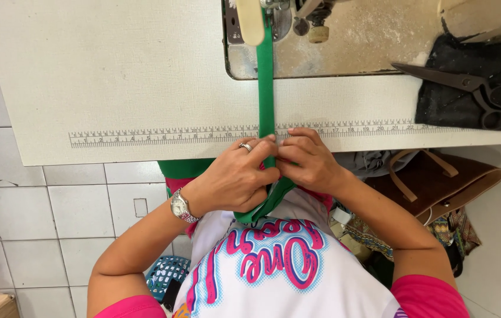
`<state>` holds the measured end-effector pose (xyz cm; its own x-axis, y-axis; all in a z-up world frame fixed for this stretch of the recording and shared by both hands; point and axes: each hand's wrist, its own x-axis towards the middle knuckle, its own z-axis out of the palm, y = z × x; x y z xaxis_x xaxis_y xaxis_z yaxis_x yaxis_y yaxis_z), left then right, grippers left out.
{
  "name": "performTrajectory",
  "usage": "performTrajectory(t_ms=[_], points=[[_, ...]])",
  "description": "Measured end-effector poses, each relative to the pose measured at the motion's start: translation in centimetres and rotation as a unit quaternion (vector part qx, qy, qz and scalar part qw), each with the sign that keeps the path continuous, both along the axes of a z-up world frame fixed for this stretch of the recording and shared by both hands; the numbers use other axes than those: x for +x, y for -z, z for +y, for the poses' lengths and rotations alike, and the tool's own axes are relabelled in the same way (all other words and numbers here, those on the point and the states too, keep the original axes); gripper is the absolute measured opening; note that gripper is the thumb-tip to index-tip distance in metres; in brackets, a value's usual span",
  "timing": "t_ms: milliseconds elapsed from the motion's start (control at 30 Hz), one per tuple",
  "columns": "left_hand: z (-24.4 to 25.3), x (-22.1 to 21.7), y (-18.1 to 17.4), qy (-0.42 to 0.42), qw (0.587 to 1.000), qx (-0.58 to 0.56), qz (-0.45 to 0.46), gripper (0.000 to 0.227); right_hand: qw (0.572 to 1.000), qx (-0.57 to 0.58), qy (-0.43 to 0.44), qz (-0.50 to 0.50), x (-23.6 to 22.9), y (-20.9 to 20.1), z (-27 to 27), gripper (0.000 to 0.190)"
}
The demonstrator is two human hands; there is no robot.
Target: Sewing long green fabric straps using an industrial sewing machine by folding and guiding the material.
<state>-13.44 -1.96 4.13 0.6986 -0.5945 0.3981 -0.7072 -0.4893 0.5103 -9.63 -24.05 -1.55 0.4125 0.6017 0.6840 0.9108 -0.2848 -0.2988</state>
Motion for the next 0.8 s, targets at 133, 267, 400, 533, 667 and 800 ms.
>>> performTrajectory(t_ms=[133,267,400,533,667,800], points=[[0.3,-0.4,1.2,0.007,1.0,0.015,-0.016,0.024,1.0,0.012,0.013,0.007,0.6,-1.8,0.9,0.005],[0.5,-0.8,1.2,0.013,0.999,0.029,-0.043,0.022,0.999,-0.031,-0.004,0.012,0.5,-4.1,1.8,0.012],[1.2,0.6,-0.8,0.027,1.0,0.007,-0.012,0.028,0.999,-0.041,-0.016,0.032,0.5,-4.4,1.8,0.017],[2.1,3.9,-0.7,-0.061,0.996,-0.034,-0.046,0.025,0.998,-0.038,-0.023,0.046,0.6,-4.9,1.5,0.019],[2.1,6.8,1.0,-0.121,0.971,0.071,-0.191,0.031,0.997,-0.051,-0.016,0.048,0.5,-4.6,1.7,0.022],[1.9,7.3,2.2,-0.111,0.97,0.087,-0.198,0.032,0.996,-0.064,-0.018,0.054,1.2,-4.2,1.6,0.019]])
